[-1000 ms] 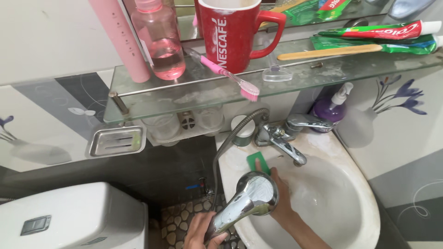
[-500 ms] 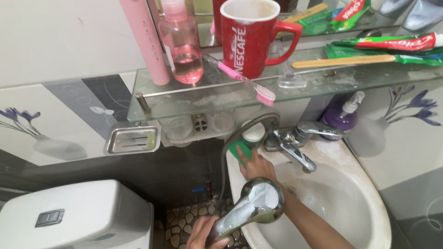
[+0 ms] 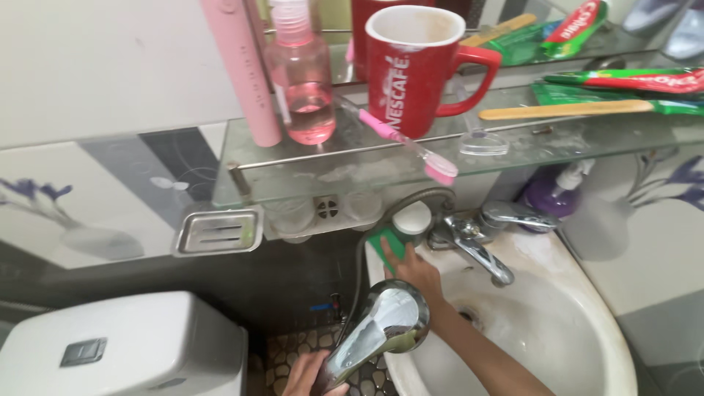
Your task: The person cleans a white bathroom sink using a green sponge and a handheld shower head. They scrub the basin and faucet area, then rinse the sink with water from the shower head.
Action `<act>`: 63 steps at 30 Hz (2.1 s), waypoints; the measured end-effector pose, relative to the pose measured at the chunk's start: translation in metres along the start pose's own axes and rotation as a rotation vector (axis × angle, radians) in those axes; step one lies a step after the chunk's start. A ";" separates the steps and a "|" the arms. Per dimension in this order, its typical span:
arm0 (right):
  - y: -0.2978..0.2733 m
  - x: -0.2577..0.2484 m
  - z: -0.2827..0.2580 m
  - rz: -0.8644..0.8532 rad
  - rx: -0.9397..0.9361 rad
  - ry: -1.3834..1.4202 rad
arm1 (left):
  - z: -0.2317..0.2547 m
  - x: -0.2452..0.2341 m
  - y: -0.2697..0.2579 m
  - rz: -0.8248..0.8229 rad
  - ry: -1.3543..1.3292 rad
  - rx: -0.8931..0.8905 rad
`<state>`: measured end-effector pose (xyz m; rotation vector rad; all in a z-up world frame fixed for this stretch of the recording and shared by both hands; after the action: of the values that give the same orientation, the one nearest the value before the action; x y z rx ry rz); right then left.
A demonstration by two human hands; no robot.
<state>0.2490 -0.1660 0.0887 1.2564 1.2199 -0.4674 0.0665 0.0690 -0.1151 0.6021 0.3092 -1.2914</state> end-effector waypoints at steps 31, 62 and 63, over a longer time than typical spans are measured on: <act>-0.153 -0.104 0.191 0.241 0.612 0.685 | 0.118 0.037 0.043 -0.003 0.022 0.221; -0.126 -0.010 0.080 0.236 1.708 2.631 | 0.136 -0.010 0.041 0.054 0.006 0.093; -0.112 -0.012 0.082 0.239 1.656 2.868 | 0.139 -0.013 0.041 0.032 0.007 0.093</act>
<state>0.1871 -0.2792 0.0352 -1.0208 -0.7451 -0.5829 0.0867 0.0053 0.0140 0.6878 0.2451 -1.2782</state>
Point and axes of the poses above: each hand's wrist, its own y-axis towards the middle knuckle, its own x-axis out of the palm, z = x × y, the point moved 5 cm from there along y, towards the middle knuckle, and after that the axes turned 10 degrees about z, right-handed, at the moved point
